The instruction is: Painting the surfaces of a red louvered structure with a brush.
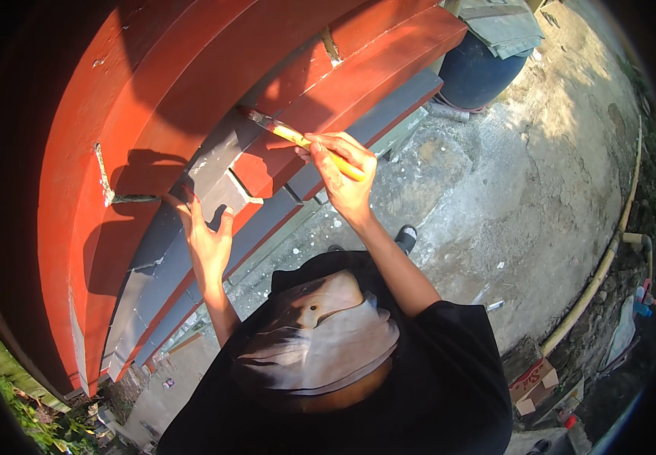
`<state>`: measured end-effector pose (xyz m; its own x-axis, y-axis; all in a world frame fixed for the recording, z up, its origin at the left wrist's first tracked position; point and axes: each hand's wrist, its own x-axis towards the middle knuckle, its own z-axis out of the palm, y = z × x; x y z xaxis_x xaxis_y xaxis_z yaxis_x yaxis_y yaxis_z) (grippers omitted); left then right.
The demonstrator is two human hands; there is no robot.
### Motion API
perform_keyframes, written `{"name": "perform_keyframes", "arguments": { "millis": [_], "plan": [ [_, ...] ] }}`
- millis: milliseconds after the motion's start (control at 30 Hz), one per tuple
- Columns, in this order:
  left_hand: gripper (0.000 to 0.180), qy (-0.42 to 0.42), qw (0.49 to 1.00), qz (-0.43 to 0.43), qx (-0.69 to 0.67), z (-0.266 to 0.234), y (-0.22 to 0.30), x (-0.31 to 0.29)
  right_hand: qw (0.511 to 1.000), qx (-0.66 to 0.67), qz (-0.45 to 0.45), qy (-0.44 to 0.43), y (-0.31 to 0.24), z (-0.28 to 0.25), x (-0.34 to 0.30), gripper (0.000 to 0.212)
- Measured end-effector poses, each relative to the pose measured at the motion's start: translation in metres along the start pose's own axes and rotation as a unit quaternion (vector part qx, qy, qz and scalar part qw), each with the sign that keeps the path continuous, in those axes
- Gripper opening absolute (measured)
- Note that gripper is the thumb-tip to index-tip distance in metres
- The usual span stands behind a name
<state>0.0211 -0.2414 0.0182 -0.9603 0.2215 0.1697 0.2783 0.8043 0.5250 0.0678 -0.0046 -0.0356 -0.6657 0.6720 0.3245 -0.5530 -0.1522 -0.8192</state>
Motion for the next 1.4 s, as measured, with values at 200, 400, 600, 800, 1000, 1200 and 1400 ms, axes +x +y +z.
{"name": "perform_keyframes", "arguments": {
  "millis": [200,400,600,800,1000,1200,1400],
  "plan": [
    [0.087,0.017,0.999,0.028,0.01,0.0,0.004,0.002,0.994,-0.027,-0.07,0.081,0.006,-0.031,0.07,0.015],
    [0.087,0.02,0.999,0.042,0.027,0.001,0.001,0.001,0.968,-0.051,-0.179,0.166,0.005,-0.029,0.06,0.014],
    [0.084,0.015,0.998,0.043,0.043,0.002,-0.004,0.002,0.962,-0.191,-0.179,0.082,0.023,0.024,0.006,0.019],
    [0.084,0.027,0.998,0.046,0.031,0.0,-0.001,0.001,0.998,0.003,-0.03,0.057,-0.003,0.002,-0.001,0.019],
    [0.089,0.015,0.998,0.052,0.023,0.002,0.004,0.003,0.959,-0.242,-0.144,0.043,0.008,-0.003,0.019,0.018],
    [0.088,0.038,0.996,0.067,0.034,0.003,0.0,0.002,0.985,0.039,-0.034,0.165,0.022,-0.017,0.005,0.019],
    [0.088,0.026,0.997,0.058,0.034,0.001,0.003,0.002,0.985,0.066,0.069,0.146,0.043,0.011,-0.015,0.028]
  ]
}}
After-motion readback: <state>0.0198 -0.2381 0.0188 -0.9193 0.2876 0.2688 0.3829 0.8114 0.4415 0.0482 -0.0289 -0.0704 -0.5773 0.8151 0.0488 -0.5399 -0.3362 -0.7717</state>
